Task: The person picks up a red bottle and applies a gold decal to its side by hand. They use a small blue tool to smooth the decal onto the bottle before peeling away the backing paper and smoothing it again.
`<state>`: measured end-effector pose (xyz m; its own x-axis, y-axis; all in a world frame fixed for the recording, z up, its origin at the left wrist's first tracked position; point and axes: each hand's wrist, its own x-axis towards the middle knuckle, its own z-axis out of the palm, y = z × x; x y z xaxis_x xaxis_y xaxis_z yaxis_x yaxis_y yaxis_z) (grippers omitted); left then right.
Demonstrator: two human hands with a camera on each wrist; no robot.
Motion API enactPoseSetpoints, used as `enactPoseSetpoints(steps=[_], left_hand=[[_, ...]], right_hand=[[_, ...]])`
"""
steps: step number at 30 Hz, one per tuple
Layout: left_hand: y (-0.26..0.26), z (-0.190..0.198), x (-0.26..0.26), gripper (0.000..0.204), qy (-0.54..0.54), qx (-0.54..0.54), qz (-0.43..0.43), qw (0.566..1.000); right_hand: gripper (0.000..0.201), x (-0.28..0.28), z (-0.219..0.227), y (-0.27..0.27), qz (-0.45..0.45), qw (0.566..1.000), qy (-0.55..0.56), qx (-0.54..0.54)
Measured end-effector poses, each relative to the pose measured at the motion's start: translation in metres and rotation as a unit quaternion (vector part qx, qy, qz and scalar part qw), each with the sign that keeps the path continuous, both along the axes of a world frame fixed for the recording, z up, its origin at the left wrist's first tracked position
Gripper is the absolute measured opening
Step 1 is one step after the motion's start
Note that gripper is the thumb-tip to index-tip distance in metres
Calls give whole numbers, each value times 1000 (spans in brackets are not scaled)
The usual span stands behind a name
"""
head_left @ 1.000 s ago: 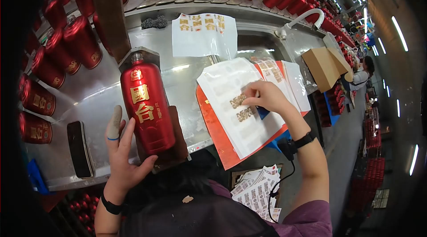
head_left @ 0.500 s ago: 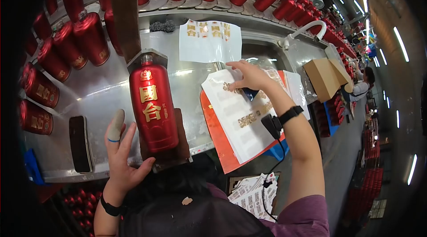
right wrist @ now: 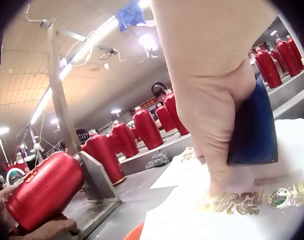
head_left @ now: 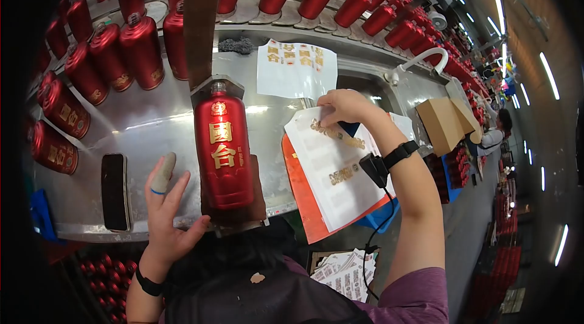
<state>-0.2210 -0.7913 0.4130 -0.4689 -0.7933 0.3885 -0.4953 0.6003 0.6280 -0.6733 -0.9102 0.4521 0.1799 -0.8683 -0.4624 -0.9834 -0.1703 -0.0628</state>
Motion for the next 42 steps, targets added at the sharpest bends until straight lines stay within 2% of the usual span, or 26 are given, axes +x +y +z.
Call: enactPoseSetpoints(steps=[4, 5, 6, 9, 11, 13, 14, 17, 18, 19, 21, 23, 25, 28, 31, 33, 35, 41, 42], left_hand=[[-1, 3, 0, 64, -1, -5, 1, 1000], [-1, 3, 0, 64, 1, -5, -2, 1000], [-2, 4, 0, 65, 14, -2, 3, 1000], [-3, 6, 1, 66, 41, 2, 3, 999], [-6, 9, 4, 66, 53, -1, -5, 999], [-9, 14, 6, 64, 51, -5, -1, 999], [-11, 16, 6, 64, 54, -9, -6, 999], [-13, 19, 10, 63, 76, -14, 0, 997], [-12, 19, 12, 63, 80, -13, 2, 997], [-12, 20, 14, 63, 84, -12, 5, 996], [-10, 20, 16, 63, 79, -12, 4, 997], [-7, 19, 18, 62, 72, -8, 4, 997], [-4, 17, 20, 62, 75, -2, 3, 997], [-1, 15, 22, 61, 77, 16, 0, 997], [-2, 11, 20, 63, 56, 6, -6, 998], [-3, 10, 15, 63, 53, 7, -18, 998], [-4, 10, 10, 62, 52, 5, -31, 998], [-2, 6, 4, 61, 47, 0, -10, 999], [-2, 5, 5, 61, 47, -2, -5, 999]], right_hand=[[35, 11, 31, 14, 17, 999, 27, -23], [29, 16, 43, 20, 63, 995, 56, -49], [24, 22, 57, 25, 109, 988, 85, -74], [20, 40, 119, 47, 104, 988, 70, -90], [19, 42, 157, 59, 80, 988, 20, -130], [21, 42, 198, 71, 26, 985, 18, -171], [22, 45, 218, 78, -39, 984, 19, -171], [28, 17, 239, 102, -150, 950, -102, -254], [31, 8, 241, 109, -194, 940, -140, -243], [30, -14, 229, 117, -268, 902, -237, -243], [30, -21, 203, 142, -329, 856, -314, -246], [30, -31, 152, 175, -410, 796, -379, -234], [29, -41, 84, 212, -452, 749, -420, -241], [22, -12, 3, 268, -564, 663, -442, -219], [17, 32, -29, 295, -622, 561, -500, -219], [18, 40, -40, 306, -639, 540, -505, -213], [17, 43, -43, 311, -634, 540, -511, -214], [21, 37, -31, 308, -639, 537, -521, -179], [23, 31, -28, 308, -656, 522, -518, -171]])
